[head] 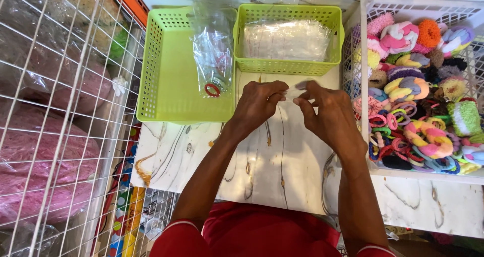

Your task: Sort hair ties and accessories into small plastic bags.

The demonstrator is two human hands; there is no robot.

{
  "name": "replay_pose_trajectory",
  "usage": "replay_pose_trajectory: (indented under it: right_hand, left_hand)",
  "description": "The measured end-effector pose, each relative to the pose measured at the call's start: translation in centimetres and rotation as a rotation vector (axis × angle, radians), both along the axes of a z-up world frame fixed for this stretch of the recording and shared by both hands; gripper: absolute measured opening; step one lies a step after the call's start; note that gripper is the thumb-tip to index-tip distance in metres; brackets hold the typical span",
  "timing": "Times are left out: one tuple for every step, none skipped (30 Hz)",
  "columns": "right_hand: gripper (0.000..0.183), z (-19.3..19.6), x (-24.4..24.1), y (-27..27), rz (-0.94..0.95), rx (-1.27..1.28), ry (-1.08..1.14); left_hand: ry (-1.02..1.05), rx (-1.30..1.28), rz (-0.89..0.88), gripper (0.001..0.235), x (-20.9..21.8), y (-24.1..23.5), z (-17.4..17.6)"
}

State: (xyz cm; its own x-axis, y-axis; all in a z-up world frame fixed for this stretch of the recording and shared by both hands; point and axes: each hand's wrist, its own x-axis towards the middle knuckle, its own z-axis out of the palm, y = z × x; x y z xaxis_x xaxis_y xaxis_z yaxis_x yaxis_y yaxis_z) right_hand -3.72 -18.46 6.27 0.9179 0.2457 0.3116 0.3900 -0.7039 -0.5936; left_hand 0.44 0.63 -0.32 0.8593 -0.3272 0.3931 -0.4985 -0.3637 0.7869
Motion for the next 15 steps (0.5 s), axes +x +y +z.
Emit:
replay_pose_trajectory:
  right_hand:
    - [0.018, -0.2, 0.0, -0.1, -0.001, -0.001, 0.003]
    - [0.013, -0.4, 0.0, -0.2, 0.035, 0.024, -0.061]
    - [0.008, -0.5, 0.0, -0.3, 0.071, 0.05, -0.126]
    - [0.008, 0.0, 0.0, -0.1, 0.074, 0.047, -0.129]
    - [0.016, 0.6, 0.0, 0.1, 0.093, 0.099, -0.012]
    - [0.025, 1.1, -0.1, 0.4, 0.112, 0.151, 0.108]
    - [0.025, 0.6, 0.1, 0.1, 0.114, 0.149, 0.108]
    - [0.02, 0.1, 0.1, -0.2, 0.115, 0.084, 0.112]
    - [0.015, -0.5, 0.1, -0.5, 0.115, 0.019, 0.117]
    - [0.015, -0.4, 0.2, -0.4, 0.116, 0.017, 0.116]
    - [0.017, -0.2, 0.3, -0.2, 0.07, -0.028, 0.192]
    - [0.019, -0.1, 0.3, 0.0, 0.025, -0.071, 0.267]
    - [0.019, 0.1, 0.4, -0.1, 0.026, -0.071, 0.266]
    - [0.018, 0.3, 0.2, -0.2, 0.083, -0.032, 0.172]
    - [0.018, 0.6, 0.1, -0.3, 0.14, 0.007, 0.078]
  left_hand:
    - [0.003, -0.001, -0.001, 0.018, -0.2, 0.0, 0.5]
    - [0.013, 0.078, -0.027, 0.025, -0.3, 0.1, 1.1]
    - [0.023, 0.156, -0.053, 0.032, -0.4, 0.2, 1.7]
    - [0.02, 0.154, -0.05, 0.032, -0.3, 0.3, 0.8]
    - [-0.034, 0.075, -0.074, 0.031, -0.1, 0.4, 0.0]
    - [-0.085, -0.002, -0.099, 0.03, -0.1, 0.6, -0.9]
    - [-0.085, -0.004, -0.096, 0.03, -0.1, 0.6, -0.6]
    - [-0.057, 0.014, -0.083, 0.027, -0.2, 0.5, -0.3]
    - [-0.028, 0.033, -0.069, 0.024, -0.2, 0.3, 0.0]
    - [-0.028, 0.032, -0.068, 0.024, -0.3, 0.4, 0.2]
    - [-0.053, 0.065, -0.063, 0.02, -0.4, 0.4, 0.4]
    - [-0.077, 0.1, -0.057, 0.017, -0.5, 0.6, 0.6]
    - [-0.077, 0.1, -0.056, 0.017, -0.3, 0.6, 0.4]
    - [-0.042, 0.089, -0.056, 0.017, -0.3, 0.7, 0.2]
    - [-0.006, 0.079, -0.056, 0.018, -0.4, 0.8, 0.0]
